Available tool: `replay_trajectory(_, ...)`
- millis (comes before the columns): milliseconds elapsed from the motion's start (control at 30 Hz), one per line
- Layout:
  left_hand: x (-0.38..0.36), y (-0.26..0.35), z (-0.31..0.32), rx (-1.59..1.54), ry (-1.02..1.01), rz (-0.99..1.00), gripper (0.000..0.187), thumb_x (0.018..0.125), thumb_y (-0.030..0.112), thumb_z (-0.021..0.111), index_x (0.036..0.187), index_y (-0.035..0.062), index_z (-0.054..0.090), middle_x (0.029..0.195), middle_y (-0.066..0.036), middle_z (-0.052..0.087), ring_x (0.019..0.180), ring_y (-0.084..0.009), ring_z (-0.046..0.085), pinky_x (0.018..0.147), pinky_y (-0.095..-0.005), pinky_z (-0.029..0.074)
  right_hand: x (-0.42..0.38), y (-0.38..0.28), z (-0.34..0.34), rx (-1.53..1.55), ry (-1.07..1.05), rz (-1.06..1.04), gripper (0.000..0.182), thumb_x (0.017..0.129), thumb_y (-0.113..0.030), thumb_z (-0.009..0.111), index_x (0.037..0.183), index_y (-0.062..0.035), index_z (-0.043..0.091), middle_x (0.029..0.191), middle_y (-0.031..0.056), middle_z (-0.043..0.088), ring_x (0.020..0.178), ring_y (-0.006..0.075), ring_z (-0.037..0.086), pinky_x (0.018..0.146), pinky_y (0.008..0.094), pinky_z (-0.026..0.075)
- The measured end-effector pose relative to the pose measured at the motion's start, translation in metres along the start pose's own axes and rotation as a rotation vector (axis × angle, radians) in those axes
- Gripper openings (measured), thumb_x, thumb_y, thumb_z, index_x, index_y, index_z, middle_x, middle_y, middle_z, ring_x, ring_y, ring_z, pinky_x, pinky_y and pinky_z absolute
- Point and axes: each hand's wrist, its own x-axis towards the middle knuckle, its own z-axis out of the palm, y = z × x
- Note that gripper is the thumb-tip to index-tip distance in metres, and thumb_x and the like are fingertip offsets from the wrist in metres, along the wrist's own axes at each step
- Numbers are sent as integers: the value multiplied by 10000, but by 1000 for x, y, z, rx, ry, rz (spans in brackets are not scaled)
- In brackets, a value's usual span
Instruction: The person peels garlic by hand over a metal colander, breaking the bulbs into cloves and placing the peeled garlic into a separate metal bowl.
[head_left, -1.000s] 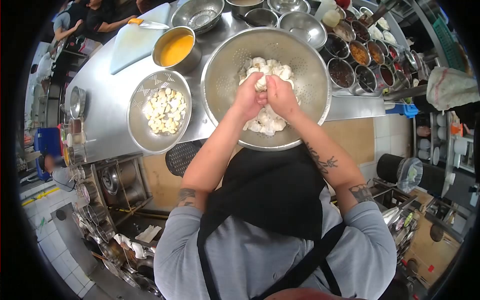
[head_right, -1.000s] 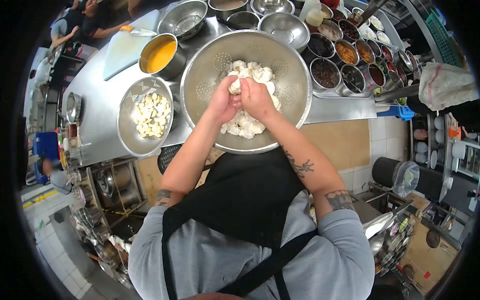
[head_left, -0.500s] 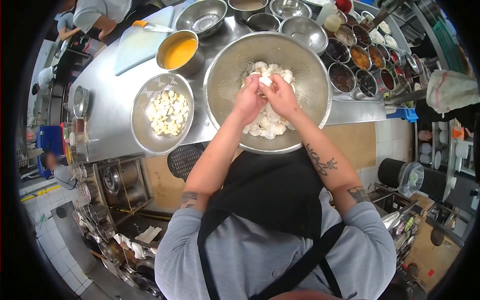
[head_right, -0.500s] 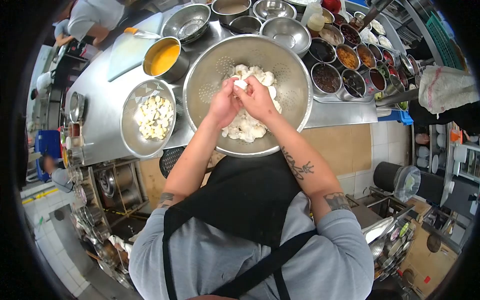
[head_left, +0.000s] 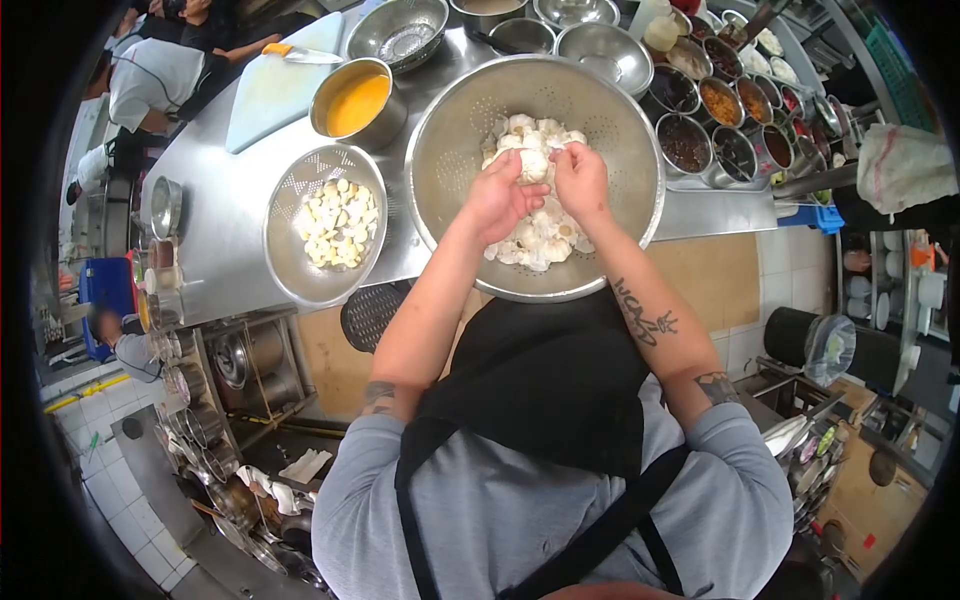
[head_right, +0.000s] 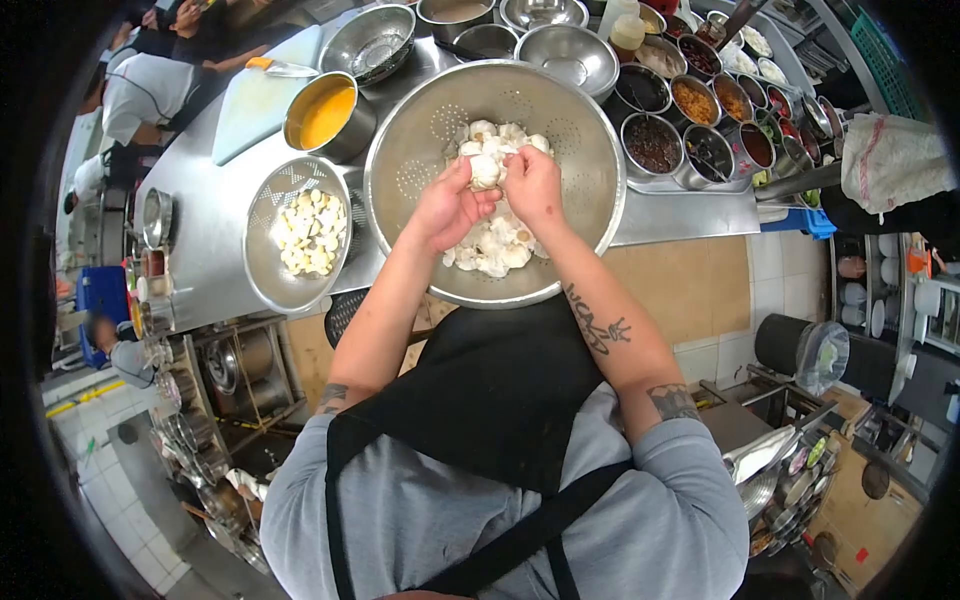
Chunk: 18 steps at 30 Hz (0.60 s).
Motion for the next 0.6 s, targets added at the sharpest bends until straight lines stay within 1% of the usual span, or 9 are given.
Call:
replay_trajectory(100,4,4,3,-22,0,42,297,1068,256,392,1300,85,461,1140,-63,590,920,-198,595,761,-325,493,-2,-16,-4,-194,-29,-13,199,905,-71,546,1023,26,673,867,169,698,778,286,683,730,363,532)
replay_trajectory(200,4,4,0,-58,5,83,309,1068,258,390,1310,81,461,1165,-81,604,923,-202,612,752,-314,500,4,-10,-3,-89,85,-82,280,927,-124,572,1165,10,633,973,166,686,815,249,675,741,350,529)
replay_trajectory(300,0,7,4,-44,-78,82,323,1067,249,388,1331,77,461,1174,-95,614,950,-199,620,756,-308,502,2,-20,-7,207,-237,-10,370,964,-224,580,1257,1,574,1028,170,658,838,196,656,743,326,525)
replay_trajectory(333,-1,5,6,-36,-123,73,328,1067,244,389,1339,76,461,1173,-99,614,960,-198,621,760,-308,502,-1,-13,3,333,-339,66,394,995,-307,546,1240,1,558,940,154,663,811,158,644,717,306,519)
replay_trajectory(433,16,-12,-28,-109,-332,77,314,1056,223,395,1310,69,496,1141,-87,623,988,-186,625,748,-319,510,-7,-14,9,321,-403,127,297,1031,-260,485,1215,-31,527,974,98,640,715,83,592,578,233,481)
replay_trajectory(467,18,-17,-24,-60,-163,98,302,1050,220,399,1287,70,510,1122,-83,625,950,-179,631,725,-318,510,-10,-19,10,234,-335,64,301,1018,-285,482,1108,-7,555,790,172,668,704,236,663,659,360,518)
replay_trajectory(533,7,-12,18,47,174,140,280,1038,214,408,1241,73,539,1083,-75,630,876,-165,644,680,-315,510,-15,-23,17,130,-176,-170,272,1017,-254,462,1080,-5,550,795,207,659,702,313,661,657,397,514)
replay_trajectory(567,7,-11,26,38,209,156,248,1032,218,422,1189,78,554,1061,-62,631,811,-137,606,634,-290,471,-16,-24,20,74,-98,-289,258,1016,-239,452,1066,-4,548,797,225,654,701,351,660,656,415,512)
replay_trajectory(600,7,-10,32,27,245,174,222,1026,222,436,1137,84,569,1040,-48,632,747,-109,568,588,-265,431,-17,-30,21,82,-69,-269,239,1009,-206,435,1005,3,550,811,255,643,743,423,645,677,451,504)
